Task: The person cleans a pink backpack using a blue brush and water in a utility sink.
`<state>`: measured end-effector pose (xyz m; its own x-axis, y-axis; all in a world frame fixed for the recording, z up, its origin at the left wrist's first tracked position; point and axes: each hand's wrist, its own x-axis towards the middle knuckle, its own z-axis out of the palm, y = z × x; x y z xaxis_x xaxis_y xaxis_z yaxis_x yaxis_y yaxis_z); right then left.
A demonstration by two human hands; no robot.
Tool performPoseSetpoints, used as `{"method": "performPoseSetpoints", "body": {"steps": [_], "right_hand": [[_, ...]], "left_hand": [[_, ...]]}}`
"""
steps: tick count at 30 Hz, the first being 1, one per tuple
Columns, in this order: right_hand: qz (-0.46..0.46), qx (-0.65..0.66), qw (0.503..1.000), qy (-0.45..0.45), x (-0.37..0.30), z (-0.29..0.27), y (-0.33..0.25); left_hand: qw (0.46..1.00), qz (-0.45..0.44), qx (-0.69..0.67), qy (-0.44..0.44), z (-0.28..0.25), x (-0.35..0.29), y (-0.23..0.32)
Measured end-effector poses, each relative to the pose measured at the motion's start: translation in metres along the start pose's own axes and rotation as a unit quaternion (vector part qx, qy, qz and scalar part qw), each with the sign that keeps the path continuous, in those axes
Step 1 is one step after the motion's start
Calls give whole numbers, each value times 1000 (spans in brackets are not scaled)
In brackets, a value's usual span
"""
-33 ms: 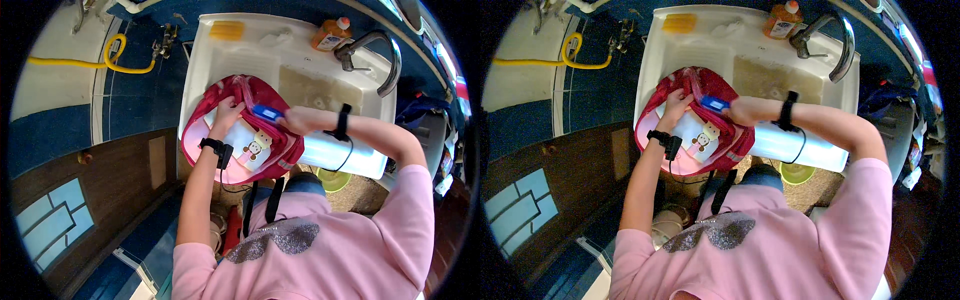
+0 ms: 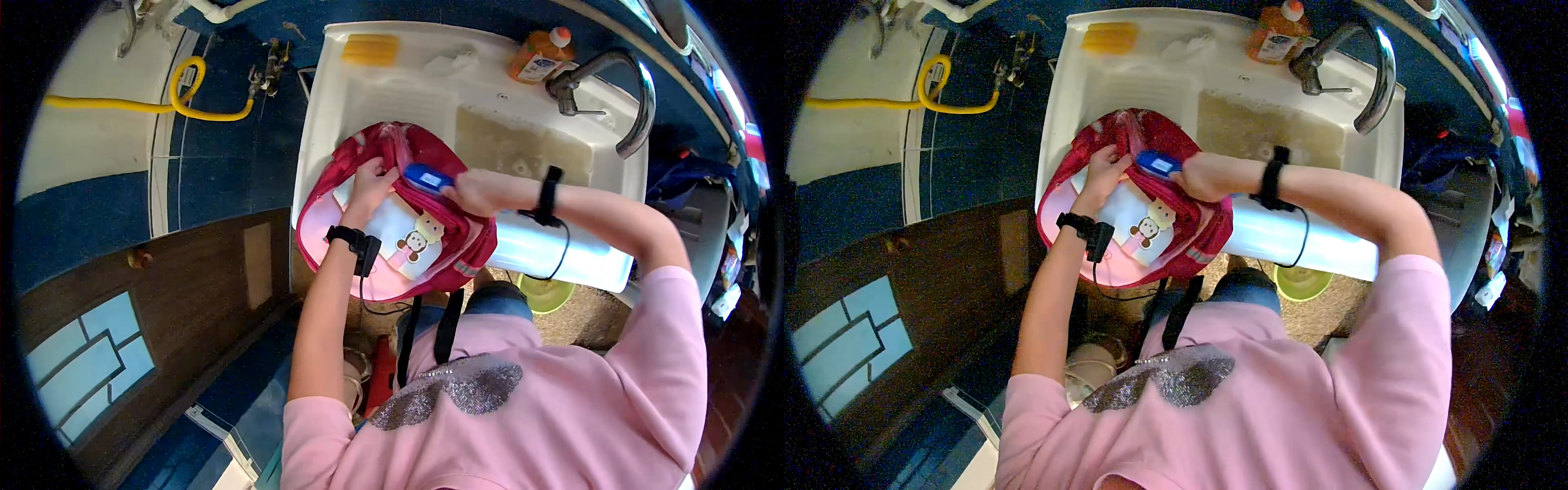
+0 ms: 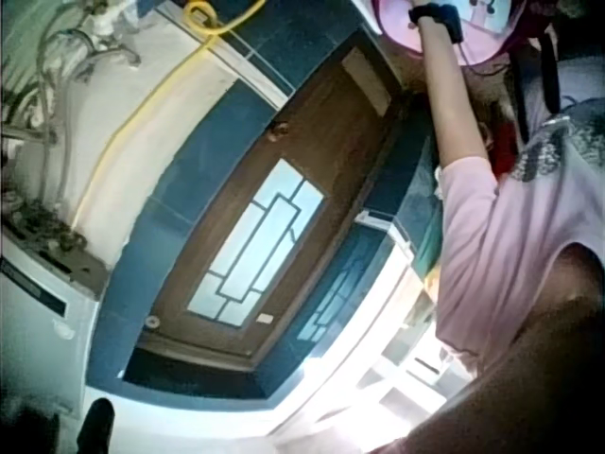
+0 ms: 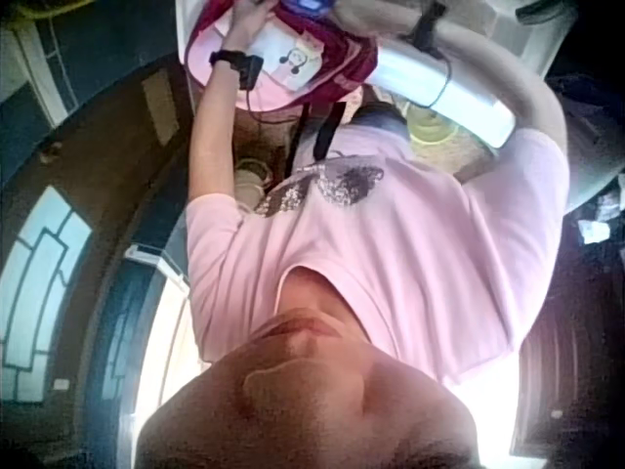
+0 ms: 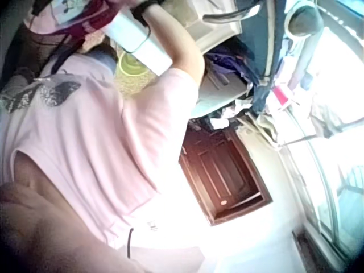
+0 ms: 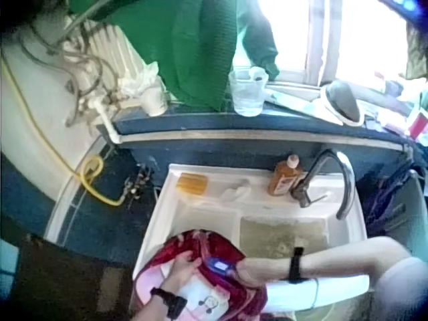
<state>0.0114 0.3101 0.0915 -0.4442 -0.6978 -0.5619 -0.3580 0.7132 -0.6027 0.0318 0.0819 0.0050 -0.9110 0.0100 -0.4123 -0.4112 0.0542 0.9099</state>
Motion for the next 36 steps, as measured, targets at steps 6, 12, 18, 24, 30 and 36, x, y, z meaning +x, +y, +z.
{"method": "performPoseSetpoints", "body": {"steps": [6,12,18,24,30,36], "right_hand": [[23,7,1000,6,-26,1,-12],[-19,-33,998,54,-12,6,-1],[-6,-34,985,170,5,27,-4],[0,-39,999,31,-53,0,4],[-22,-14,989,147,18,13,-6],[3,-12,996,92,-8,22,-3]], "left_hand": [[996,-69,49,12,-6,-5,5],[998,-41,41,19,0,-6,12],[997,-45,56,16,-1,-5,9],[996,-61,18,62,0,-4,6],[996,-57,71,9,-4,0,8],[993,-92,64,24,0,-7,14]]}}
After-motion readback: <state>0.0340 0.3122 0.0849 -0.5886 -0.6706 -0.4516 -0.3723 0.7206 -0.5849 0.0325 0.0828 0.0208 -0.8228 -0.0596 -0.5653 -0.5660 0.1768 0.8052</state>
